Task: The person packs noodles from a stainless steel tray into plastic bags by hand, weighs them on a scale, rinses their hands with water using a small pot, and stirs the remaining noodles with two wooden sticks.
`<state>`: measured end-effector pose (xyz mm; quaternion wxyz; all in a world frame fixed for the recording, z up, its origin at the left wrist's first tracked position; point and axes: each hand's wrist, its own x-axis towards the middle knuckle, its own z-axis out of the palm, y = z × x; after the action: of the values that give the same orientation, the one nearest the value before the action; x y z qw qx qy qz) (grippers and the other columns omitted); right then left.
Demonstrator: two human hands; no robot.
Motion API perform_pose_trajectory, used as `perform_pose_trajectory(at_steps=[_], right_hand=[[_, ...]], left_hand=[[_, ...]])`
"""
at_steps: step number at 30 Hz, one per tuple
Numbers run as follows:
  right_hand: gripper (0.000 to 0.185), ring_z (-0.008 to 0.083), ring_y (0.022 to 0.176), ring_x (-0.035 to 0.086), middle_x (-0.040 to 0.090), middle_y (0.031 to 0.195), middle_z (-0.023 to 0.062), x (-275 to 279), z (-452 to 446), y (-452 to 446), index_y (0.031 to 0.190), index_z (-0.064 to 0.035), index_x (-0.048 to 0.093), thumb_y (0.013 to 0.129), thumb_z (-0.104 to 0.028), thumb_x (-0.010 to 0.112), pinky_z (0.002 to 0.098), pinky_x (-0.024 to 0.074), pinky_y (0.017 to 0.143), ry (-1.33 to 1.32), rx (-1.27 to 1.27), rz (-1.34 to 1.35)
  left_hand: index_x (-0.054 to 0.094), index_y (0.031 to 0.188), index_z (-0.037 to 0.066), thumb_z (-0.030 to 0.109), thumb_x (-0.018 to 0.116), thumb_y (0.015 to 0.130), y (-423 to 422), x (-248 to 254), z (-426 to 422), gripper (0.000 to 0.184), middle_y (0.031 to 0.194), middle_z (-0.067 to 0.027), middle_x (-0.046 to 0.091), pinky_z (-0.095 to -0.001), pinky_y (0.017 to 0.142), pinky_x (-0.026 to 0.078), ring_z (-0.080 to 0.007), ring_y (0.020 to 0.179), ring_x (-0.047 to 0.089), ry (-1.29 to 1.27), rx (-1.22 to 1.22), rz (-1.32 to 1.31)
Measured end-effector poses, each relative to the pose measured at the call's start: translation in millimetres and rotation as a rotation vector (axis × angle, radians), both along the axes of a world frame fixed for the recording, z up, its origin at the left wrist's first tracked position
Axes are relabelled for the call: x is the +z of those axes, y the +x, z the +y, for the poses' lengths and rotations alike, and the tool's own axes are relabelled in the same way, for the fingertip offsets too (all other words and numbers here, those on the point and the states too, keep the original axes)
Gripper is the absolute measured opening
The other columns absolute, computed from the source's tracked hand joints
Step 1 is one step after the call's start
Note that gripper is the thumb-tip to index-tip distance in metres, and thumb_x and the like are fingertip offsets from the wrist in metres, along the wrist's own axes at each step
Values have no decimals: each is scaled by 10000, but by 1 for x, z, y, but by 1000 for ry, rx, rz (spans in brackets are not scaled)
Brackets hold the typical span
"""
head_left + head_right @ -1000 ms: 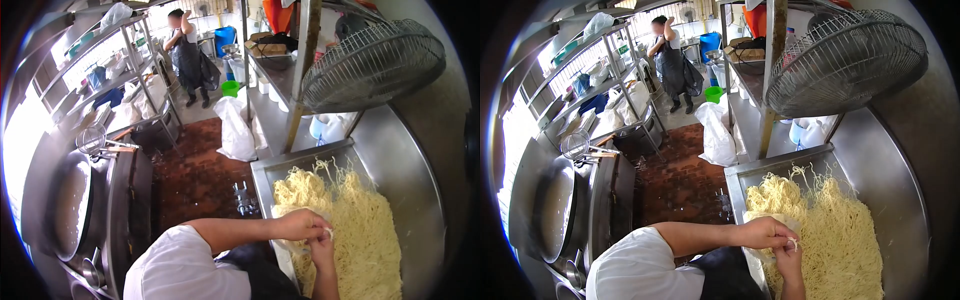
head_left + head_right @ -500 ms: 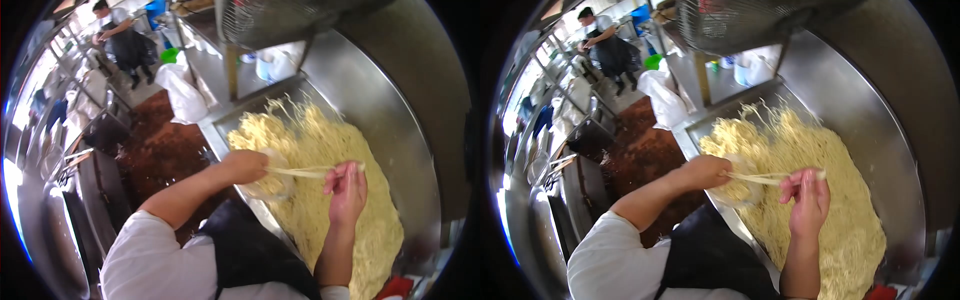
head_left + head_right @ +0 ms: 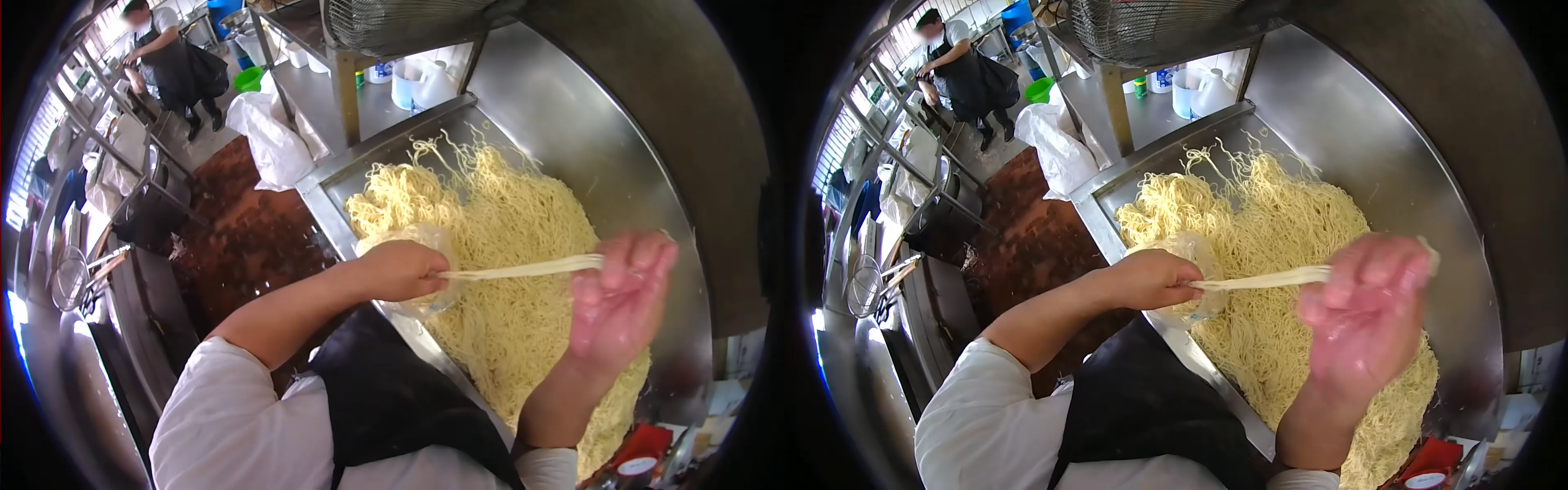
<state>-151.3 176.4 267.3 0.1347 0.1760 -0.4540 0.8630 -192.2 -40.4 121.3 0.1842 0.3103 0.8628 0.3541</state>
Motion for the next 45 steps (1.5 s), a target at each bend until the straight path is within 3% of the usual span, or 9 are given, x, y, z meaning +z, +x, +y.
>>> perform_pose_trajectory(at_steps=[5, 8, 11, 18, 27, 31, 36, 40, 45], right_hand=[[258, 95, 591, 453, 448, 755, 38, 14, 45, -2, 947, -61, 459, 1023, -291, 368, 203, 401, 453, 65, 7, 169], [223, 96, 598, 505, 521, 773, 43, -17, 31, -8, 972, -55, 521, 1000, -264, 449, 224, 431, 503, 137, -392, -118], [104, 95, 627, 546, 562, 706, 10, -66, 8, -19, 922, -36, 596, 911, -140, 591, 245, 452, 553, 579, -94, -453], [163, 19, 628, 460, 564, 775, -52, -140, -45, -20, 943, -70, 625, 823, -141, 709, 195, 377, 547, 708, 293, -404], [187, 57, 643, 500, 560, 722, -21, -130, -31, -28, 958, -29, 652, 938, -201, 583, 213, 408, 582, 700, -22, -411], [206, 80, 622, 518, 574, 724, 11, -101, -25, -24, 952, -15, 604, 974, -204, 525, 224, 449, 599, 496, -63, -441], [150, 82, 675, 567, 601, 824, 17, -74, -21, -22, 999, -65, 574, 984, -200, 510, 245, 488, 626, 340, -40, -356], [216, 75, 717, 560, 581, 808, 9, -28, -17, -6, 955, -60, 550, 990, -266, 499, 229, 479, 677, 230, 45, -275], [290, 78, 695, 552, 561, 779, 10, -8, 8, 17, 941, -56, 537, 992, -335, 481, 241, 483, 658, 128, -104, -270]], left_hand=[[622, 891, 75, 346, 561, 905, -13, -7, -35, 279, 743, -139, 608, -404, 657, 472, -279, 752, 631, -269, 113, 94], [638, 912, 53, 286, 573, 938, -18, -2, -40, 243, 755, -71, 632, -314, 672, 479, -138, 746, 618, 68, 143, -130], [654, 947, 23, 206, 579, 953, -15, 4, -29, 198, 801, -6, 648, -239, 716, 469, -49, 799, 565, 454, 195, -270], [660, 1000, -11, 159, 608, 933, -16, 28, -12, 189, 876, -13, 671, -231, 773, 476, -45, 834, 577, 666, 111, -491], [678, 1001, 0, 213, 598, 933, -10, 28, -25, 236, 874, -42, 698, -265, 770, 491, -119, 805, 626, 584, 243, -276], [689, 981, 81, 373, 653, 824, -11, 37, -34, 333, 867, -130, 676, -385, 747, 499, -334, 834, 632, -311, 160, 94], [619, 1077, 72, 423, 645, 817, -7, 21, -18, 438, 832, -149, 656, -435, 708, 496, -341, 817, 637, -100, 144, 389], [658, 928, 63, 403, 654, 818, -5, 39, 5, 357, 736, -157, 625, -410, 616, 470, -328, 712, 622, -6, -35, -126], [660, 861, 79, 252, 735, 753, -26, -14, -18, 217, 634, -78, 584, -358, 539, 429, -205, 590, 566, -81, -20, -40]])
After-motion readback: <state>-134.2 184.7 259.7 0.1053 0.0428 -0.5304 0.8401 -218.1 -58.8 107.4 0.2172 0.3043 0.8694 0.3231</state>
